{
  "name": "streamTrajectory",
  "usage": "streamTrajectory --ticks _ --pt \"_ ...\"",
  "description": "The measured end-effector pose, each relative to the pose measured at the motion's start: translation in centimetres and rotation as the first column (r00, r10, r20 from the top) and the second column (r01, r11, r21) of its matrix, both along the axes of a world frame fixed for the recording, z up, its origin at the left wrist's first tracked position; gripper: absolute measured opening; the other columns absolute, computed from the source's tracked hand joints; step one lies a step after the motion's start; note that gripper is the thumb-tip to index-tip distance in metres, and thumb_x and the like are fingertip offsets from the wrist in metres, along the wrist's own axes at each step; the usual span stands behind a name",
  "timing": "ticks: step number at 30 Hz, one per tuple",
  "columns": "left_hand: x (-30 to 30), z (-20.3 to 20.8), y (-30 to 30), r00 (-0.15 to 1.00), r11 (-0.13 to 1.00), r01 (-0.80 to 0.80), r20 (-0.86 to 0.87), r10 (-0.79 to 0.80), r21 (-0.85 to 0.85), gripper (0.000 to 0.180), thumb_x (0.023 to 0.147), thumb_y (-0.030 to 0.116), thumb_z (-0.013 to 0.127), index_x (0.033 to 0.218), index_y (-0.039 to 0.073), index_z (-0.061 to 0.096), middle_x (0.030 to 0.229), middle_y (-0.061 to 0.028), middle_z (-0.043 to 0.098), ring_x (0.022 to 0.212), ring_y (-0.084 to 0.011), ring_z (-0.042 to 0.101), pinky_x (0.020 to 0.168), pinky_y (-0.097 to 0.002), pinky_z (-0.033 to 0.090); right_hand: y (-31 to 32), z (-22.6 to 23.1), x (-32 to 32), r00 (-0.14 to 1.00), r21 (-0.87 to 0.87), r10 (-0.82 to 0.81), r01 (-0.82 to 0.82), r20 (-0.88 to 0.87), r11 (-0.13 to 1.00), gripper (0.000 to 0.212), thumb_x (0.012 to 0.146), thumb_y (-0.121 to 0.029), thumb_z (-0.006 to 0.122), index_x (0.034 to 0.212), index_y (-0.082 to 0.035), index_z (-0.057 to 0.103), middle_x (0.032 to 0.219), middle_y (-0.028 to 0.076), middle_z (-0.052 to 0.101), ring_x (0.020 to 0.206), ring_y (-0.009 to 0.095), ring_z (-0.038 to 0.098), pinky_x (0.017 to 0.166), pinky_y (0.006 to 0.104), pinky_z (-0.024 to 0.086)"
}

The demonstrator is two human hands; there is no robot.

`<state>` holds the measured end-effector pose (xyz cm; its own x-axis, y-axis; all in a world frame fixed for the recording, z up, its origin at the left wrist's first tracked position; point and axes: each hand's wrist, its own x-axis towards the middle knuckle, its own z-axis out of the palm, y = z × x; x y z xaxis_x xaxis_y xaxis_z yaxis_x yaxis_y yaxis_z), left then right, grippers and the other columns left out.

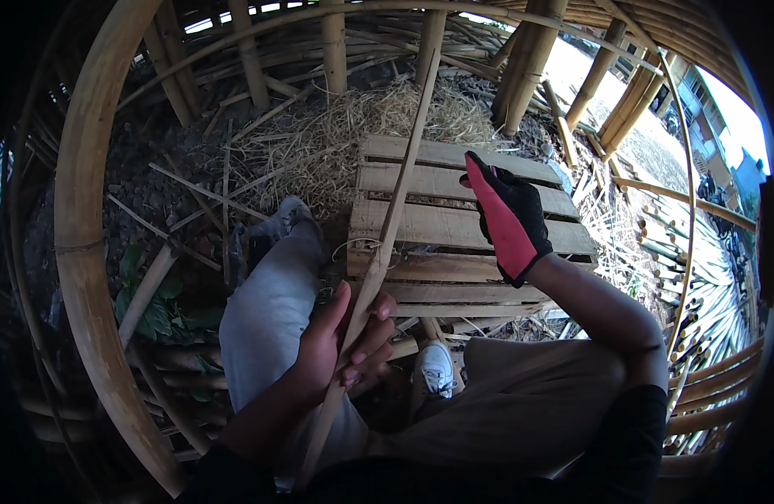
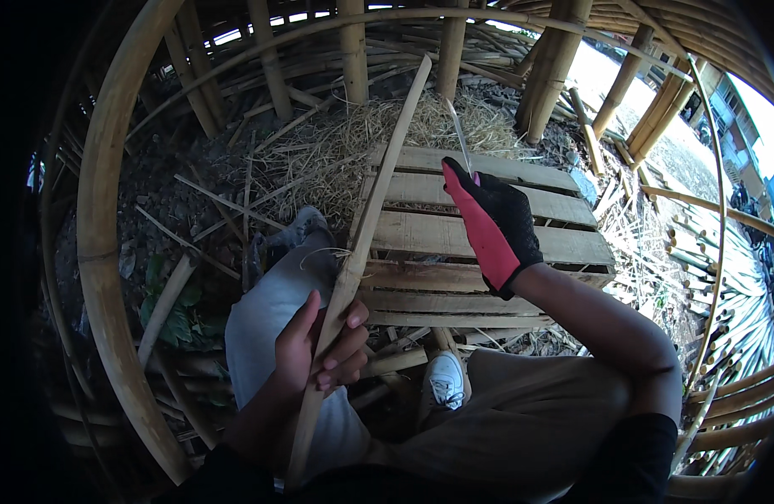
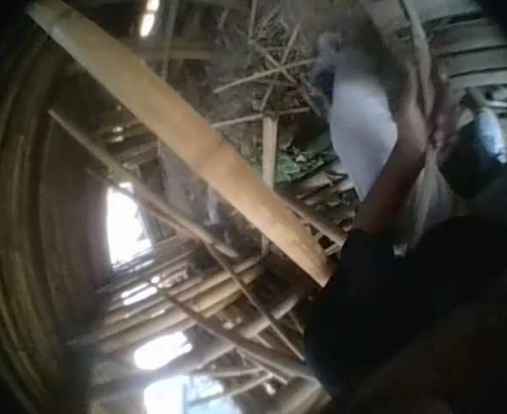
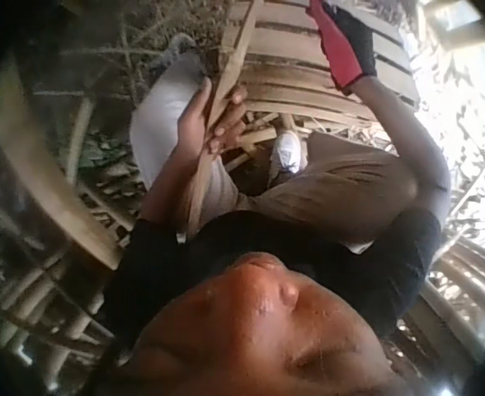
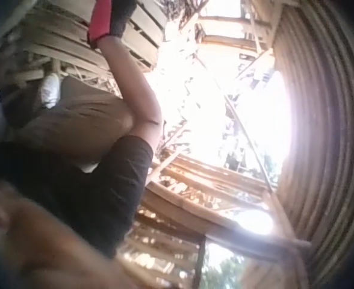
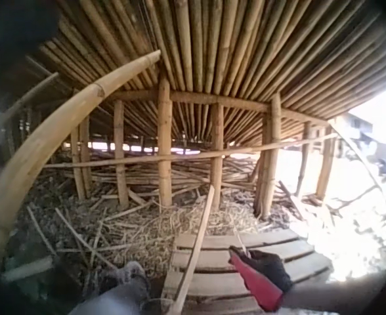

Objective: The person sits on the ground and uses a knife to shave a thin bamboo stick, repeatedly scraping along its length to remove the outer layer. The person holds the stick with one hand and the knife with the other, working over a wooden pallet.

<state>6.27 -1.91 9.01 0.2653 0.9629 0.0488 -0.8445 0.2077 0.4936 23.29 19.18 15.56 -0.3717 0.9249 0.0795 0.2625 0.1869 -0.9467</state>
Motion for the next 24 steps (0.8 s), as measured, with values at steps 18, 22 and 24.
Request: streamTrajectory --ticks 18,22,24 --pt "0.4 0.9 -0.6 0.869 0.96 -0.271 -0.447 0.214 -0.066 0.032 0.11 0.034 0.038 0.11 0.005 0.053 0.066 -0.0041 0.054 0.038 -0.0099 0.048 0.034 -0.0227 0.039 -5.7 -0.7 1.0 0.766 0.779 -0.198 -0.626 0.612 -0.015 0.029 0.088 -0.041 0.067 0.095 -0.013 0.065 0.072 0.0 0.056 0.057 0.015 0.055 0.048 0.0332 0.04" --pt "0.4 0.7 -0.9 0.874 0.958 -0.275 -0.436 0.213 -0.083 0.032 0.109 0.034 0.039 0.108 0.004 0.05 0.058 -0.0026 0.048 0.034 -0.0096 0.042 0.033 -0.0231 0.038 -6.1 -1.6 0.6 0.735 0.746 -0.404 -0.645 0.545 -0.165 0.026 0.092 -0.039 0.061 0.089 -0.013 0.061 0.065 0.0 0.045 0.051 0.014 0.046 0.044 0.0341 0.034" --pt "0.5 0.7 -0.7 0.875 0.957 -0.273 -0.44 0.203 -0.101 0.031 0.109 0.035 0.038 0.107 0.006 0.049 0.056 -0.0015 0.046 0.034 -0.009 0.041 0.033 -0.0228 0.037 -6.2 -1.7 0.5 0.73 0.738 -0.447 -0.644 0.516 -0.201 0.025 0.092 -0.037 0.061 0.087 -0.013 0.059 0.064 0.0 0.044 0.051 0.014 0.046 0.044 0.0339 0.034"
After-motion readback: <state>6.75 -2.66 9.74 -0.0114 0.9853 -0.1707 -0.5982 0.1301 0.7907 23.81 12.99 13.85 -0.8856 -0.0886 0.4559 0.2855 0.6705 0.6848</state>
